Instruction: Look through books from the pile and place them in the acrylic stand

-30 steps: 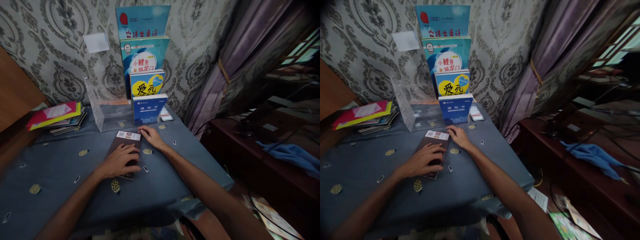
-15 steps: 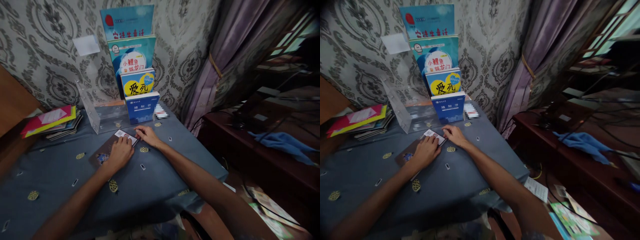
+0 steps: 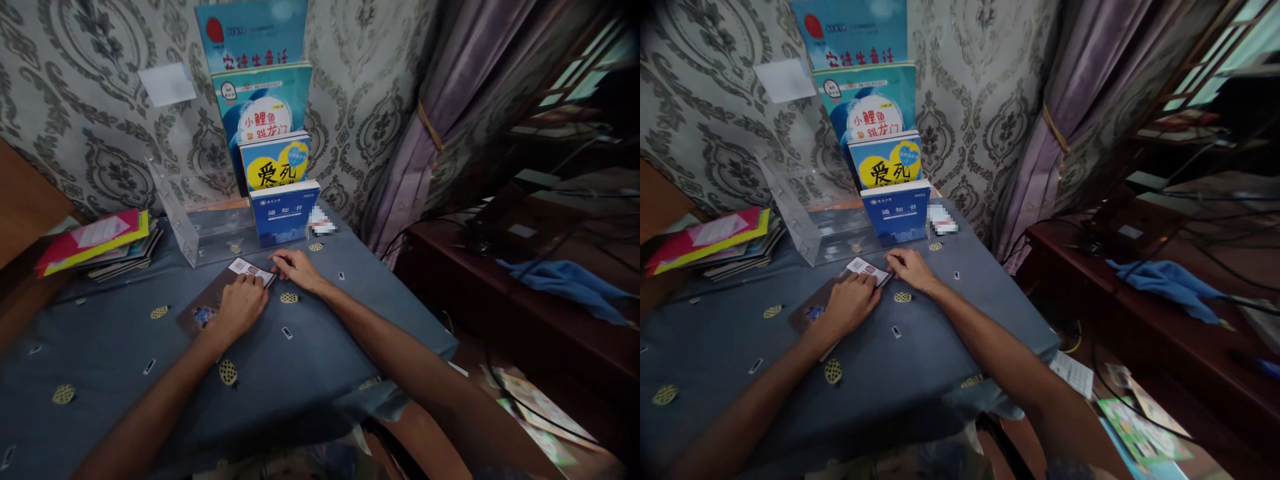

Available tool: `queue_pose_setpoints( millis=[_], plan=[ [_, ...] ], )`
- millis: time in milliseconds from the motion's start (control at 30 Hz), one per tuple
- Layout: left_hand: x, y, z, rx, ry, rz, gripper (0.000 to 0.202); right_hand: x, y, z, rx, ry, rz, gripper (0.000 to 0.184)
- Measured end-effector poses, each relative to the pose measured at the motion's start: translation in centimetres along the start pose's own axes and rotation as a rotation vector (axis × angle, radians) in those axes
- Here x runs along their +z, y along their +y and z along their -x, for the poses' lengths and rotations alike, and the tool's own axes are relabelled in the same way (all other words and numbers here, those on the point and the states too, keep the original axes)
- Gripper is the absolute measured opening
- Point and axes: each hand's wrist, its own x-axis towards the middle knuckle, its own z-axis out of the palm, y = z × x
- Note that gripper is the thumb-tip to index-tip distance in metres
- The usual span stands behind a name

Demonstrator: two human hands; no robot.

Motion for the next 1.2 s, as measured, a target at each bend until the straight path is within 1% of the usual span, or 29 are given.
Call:
queue_pose_setpoints(
  millis=[200,533,800,900,1033,1133,1200],
  plan=[
    [0.0,-0.3,-0.1,-0.001,0.001,-0.008,0.031,-0.1,-0.1,0.1,0.0,0.022,-0.011,0.026],
    [-0.7,-0.7,-0.3,-0.031,0.003,0.005,0.033,-0.3,-0.5,0.1,0.006,0.056,-0.037,0.033],
    [-0.6,-0.9,-0.3,-0.038,0.026,0.053,0.034,-0.4,-1.3,0.4,-0.043,0.118,-0.089,0.046],
    [-0.5,-0.7,-0.3,-0.033,0.031,0.047,0.034,-0.3,-1.8,0.6,-0.063,0.122,-0.114,0.048],
    [-0.3,-0.5,-0.1,-0.017,0.027,0.035,0.034,-0.1,-2.2,0.9,-0.071,0.068,-0.067,0.043],
    [-0.1,-0.7,-0.1,0.004,0.036,0.048,0.034,0.1,-2.2,1.0,-0.073,-0.065,0.013,0.036],
    [0.1,-1.4,-0.1,0.008,0.045,0.074,0.034,0.2,-2.2,1.1,-0.085,-0.143,0.066,0.034]
  ],
)
